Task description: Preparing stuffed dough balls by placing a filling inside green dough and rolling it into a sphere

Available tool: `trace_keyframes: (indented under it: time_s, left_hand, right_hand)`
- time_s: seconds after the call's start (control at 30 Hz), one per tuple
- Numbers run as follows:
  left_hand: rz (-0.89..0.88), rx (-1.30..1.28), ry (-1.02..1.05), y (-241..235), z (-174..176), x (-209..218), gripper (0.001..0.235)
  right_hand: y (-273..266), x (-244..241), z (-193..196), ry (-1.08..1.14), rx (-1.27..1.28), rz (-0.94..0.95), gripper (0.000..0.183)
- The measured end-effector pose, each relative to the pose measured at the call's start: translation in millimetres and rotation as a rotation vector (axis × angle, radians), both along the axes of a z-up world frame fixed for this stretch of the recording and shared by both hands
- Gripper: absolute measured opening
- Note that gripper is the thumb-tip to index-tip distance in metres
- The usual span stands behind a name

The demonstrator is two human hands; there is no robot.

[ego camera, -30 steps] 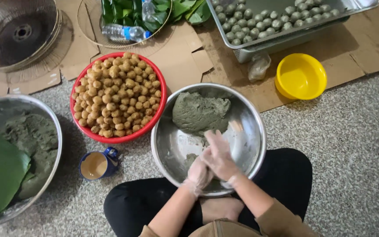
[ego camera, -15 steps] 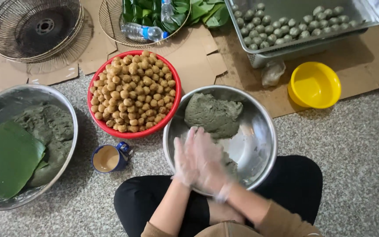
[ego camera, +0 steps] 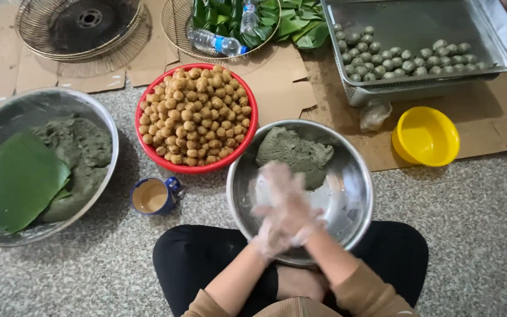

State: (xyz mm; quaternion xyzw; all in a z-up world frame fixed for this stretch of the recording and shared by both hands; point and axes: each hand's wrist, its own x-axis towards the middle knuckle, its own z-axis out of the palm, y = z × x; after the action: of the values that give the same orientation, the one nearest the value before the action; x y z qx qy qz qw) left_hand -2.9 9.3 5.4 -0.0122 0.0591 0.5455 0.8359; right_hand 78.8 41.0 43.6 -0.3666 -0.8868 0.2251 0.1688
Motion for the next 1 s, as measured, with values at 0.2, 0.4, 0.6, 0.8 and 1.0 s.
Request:
trace_keyframes:
  time_s: [0.2, 0.4, 0.6, 0.8, 1.0]
  left_hand:
    - [0.124, -0.243, 0.026, 7.8, 4.1, -17.3, 0.08]
    - [0.037, -0.355, 0.268, -12.6, -63.2, 23.4, 0.057]
    - [-0.122, -0.165, 1.023, -0.4, 16.1, 7.5, 0.029]
    - [-0.103, -0.005, 1.35, 0.7, -8.9, 9.2, 0.029]
    - [-0.122, -0.114, 0.909, 8.2, -10.0, 6.7, 0.047]
  right_hand:
    - [-12.1, -56.2, 128.7, 0.402, -1.085, -0.769, 0.057]
    - [36.0, 19.3, -32.0, -0.004, 0.456, -0.24, 0.093]
    - [19.5, 69.0, -87.9, 0.476, -0.042, -0.381, 0.081]
    - [-22.0, 73.7, -155.1, 1.224, -1.289, -0.84, 0.036]
    - [-14.0, 73.3, -88.0, 0.849, -1.252, -0.737, 0.057]
